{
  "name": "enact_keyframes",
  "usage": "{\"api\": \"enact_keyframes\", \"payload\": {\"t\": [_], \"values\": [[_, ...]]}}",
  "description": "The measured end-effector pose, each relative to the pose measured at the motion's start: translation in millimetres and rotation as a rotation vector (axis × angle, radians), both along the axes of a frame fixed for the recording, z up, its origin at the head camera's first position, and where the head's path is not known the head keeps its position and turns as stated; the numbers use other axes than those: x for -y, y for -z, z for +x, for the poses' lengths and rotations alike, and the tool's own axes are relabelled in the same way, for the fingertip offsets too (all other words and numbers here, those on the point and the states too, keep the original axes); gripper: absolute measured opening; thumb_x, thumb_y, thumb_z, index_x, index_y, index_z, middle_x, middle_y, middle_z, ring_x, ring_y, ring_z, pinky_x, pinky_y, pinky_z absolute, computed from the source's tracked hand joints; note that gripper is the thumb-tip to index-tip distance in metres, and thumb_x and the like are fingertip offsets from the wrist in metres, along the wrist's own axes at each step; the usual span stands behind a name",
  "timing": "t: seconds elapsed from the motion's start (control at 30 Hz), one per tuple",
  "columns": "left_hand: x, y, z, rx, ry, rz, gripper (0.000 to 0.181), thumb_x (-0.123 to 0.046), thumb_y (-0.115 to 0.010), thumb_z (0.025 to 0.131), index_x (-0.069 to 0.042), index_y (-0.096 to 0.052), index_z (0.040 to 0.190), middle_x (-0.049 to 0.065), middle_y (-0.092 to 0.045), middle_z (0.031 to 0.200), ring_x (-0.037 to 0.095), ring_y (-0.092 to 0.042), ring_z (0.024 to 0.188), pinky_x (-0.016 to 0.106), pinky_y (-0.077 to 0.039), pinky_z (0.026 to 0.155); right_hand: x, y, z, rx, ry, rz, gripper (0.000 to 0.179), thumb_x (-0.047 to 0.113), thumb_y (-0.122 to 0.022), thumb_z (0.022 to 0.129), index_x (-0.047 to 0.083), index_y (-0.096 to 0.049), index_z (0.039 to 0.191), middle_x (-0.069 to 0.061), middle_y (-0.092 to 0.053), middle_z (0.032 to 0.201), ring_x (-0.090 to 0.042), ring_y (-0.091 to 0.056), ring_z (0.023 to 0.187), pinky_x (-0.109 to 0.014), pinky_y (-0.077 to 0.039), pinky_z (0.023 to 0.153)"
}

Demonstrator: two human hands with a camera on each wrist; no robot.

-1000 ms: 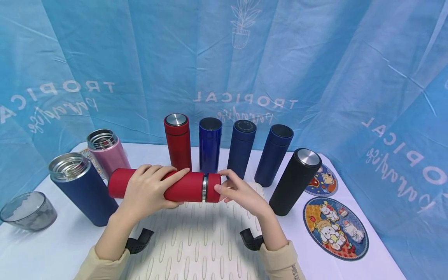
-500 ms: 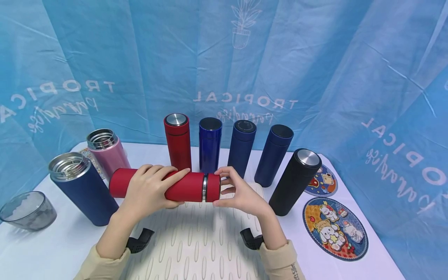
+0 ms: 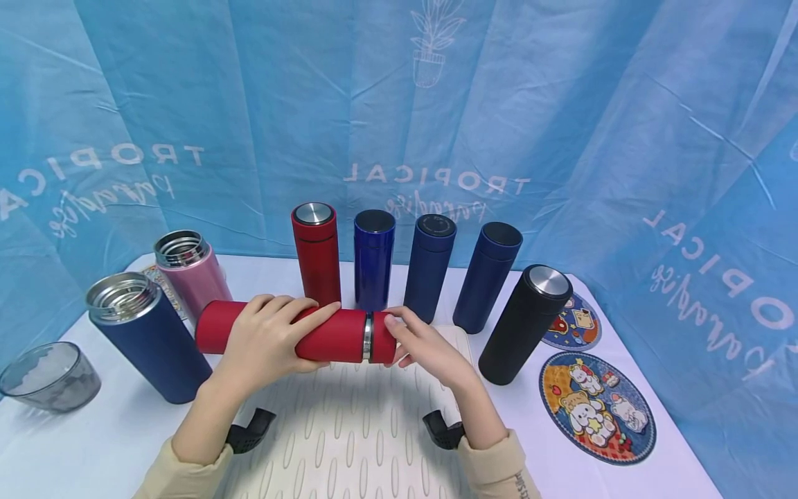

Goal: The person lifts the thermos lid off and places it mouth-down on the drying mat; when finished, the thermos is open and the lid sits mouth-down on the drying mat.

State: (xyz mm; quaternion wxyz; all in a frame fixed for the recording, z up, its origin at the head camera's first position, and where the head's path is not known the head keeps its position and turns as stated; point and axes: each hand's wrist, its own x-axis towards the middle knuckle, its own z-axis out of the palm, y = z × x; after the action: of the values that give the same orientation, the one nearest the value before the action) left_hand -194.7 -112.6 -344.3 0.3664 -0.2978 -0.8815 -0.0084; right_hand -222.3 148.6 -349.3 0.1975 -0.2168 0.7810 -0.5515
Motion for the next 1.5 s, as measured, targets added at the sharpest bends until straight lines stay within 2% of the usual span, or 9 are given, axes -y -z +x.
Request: {"api": "enact_keyframes", "payload": {"t": [0.17, 0.4, 0.53, 0.77, 0.93, 1.13, 1.33, 1.5], "values": [[0.0, -0.3, 0.1, 0.003, -0.005, 0.015, 0.081, -0.053, -0.084, 0.048, -0.026, -0.060, 0.120, 0.006, -0.066, 0.099, 0.027, -0.061, 0.085, 0.045, -0.049, 0.077, -1.8, -2.1, 0.3, 0.006, 0.006, -0.019, 0.047, 0.035, -0.046, 0.095, 0.007, -0.036, 0.131, -0.017, -0.054, 0.112, -0.024, -0.061, 0.086, -0.037, -0.052, 0.075], [0.5, -0.9, 0.2, 0.009, -0.006, 0.032, 0.081, -0.053, -0.083, 0.048, -0.025, -0.060, 0.120, 0.006, -0.065, 0.099, 0.026, -0.061, 0.086, 0.044, -0.049, 0.077, -9.9, -7.6, 3.4, -0.016, 0.002, -0.047, 0.050, 0.033, -0.052, 0.091, 0.012, -0.035, 0.132, -0.019, -0.044, 0.124, -0.031, -0.051, 0.104, -0.044, -0.050, 0.080], [0.4, -1.1, 0.0, 0.014, -0.004, 0.039, 0.081, -0.053, -0.083, 0.048, -0.025, -0.060, 0.120, 0.006, -0.065, 0.099, 0.026, -0.061, 0.087, 0.044, -0.049, 0.077, -14.9, -10.0, 3.3, -0.050, 0.037, -0.018, 0.051, 0.033, -0.055, 0.089, 0.014, -0.035, 0.132, -0.019, -0.041, 0.125, -0.033, -0.051, 0.103, -0.041, -0.050, 0.078], [0.9, -1.4, -0.1, 0.020, -0.007, 0.051, 0.082, -0.054, -0.083, 0.048, -0.025, -0.060, 0.121, 0.006, -0.065, 0.100, 0.026, -0.061, 0.088, 0.044, -0.049, 0.078, -20.9, -11.7, 2.0, -0.074, 0.101, 0.025, 0.054, 0.030, -0.059, 0.087, 0.015, -0.035, 0.133, -0.019, -0.040, 0.125, -0.029, -0.053, 0.100, -0.038, -0.050, 0.078], [1.8, -1.8, -0.4, 0.012, 0.003, 0.085, 0.082, -0.054, -0.083, 0.048, -0.023, -0.060, 0.120, 0.006, -0.066, 0.100, 0.026, -0.062, 0.087, 0.044, -0.049, 0.078, -18.6, -10.4, 0.9, -0.106, 0.150, 0.091, 0.055, 0.025, -0.065, 0.085, 0.016, -0.037, 0.132, -0.016, -0.042, 0.124, -0.029, -0.050, 0.100, -0.034, -0.051, 0.075], [2.7, -2.3, -0.5, 0.011, 0.014, 0.130, 0.084, -0.052, -0.085, 0.046, -0.021, -0.060, 0.121, 0.006, -0.066, 0.101, 0.026, -0.062, 0.086, 0.044, -0.050, 0.076, -15.1, -6.1, -1.1, -0.167, 0.165, 0.147, 0.057, 0.020, -0.072, 0.079, 0.014, -0.043, 0.128, -0.015, -0.046, 0.119, -0.030, -0.047, 0.099, -0.032, -0.051, 0.070], [4.7, -5.3, 0.4, 0.049, 0.026, 0.203, 0.087, -0.050, -0.085, 0.048, -0.019, -0.058, 0.125, 0.006, -0.065, 0.104, 0.026, -0.062, 0.090, 0.044, -0.050, 0.077, -14.2, -4.6, -1.7, -0.195, 0.144, 0.168, 0.058, 0.020, -0.073, 0.077, 0.013, -0.045, 0.128, -0.014, -0.047, 0.118, -0.031, -0.045, 0.101, -0.032, -0.051, 0.070], [7.4, -12.4, 1.8, 0.146, 0.052, 0.348, 0.088, -0.042, -0.089, 0.048, -0.018, -0.056, 0.125, 0.008, -0.063, 0.111, 0.026, -0.060, 0.098, 0.046, -0.049, 0.080, -13.0, -3.6, -1.2, -0.198, 0.130, 0.170, 0.058, 0.020, -0.073, 0.077, 0.012, -0.045, 0.127, -0.013, -0.048, 0.118, -0.031, -0.045, 0.102, -0.033, -0.051, 0.070]]}}
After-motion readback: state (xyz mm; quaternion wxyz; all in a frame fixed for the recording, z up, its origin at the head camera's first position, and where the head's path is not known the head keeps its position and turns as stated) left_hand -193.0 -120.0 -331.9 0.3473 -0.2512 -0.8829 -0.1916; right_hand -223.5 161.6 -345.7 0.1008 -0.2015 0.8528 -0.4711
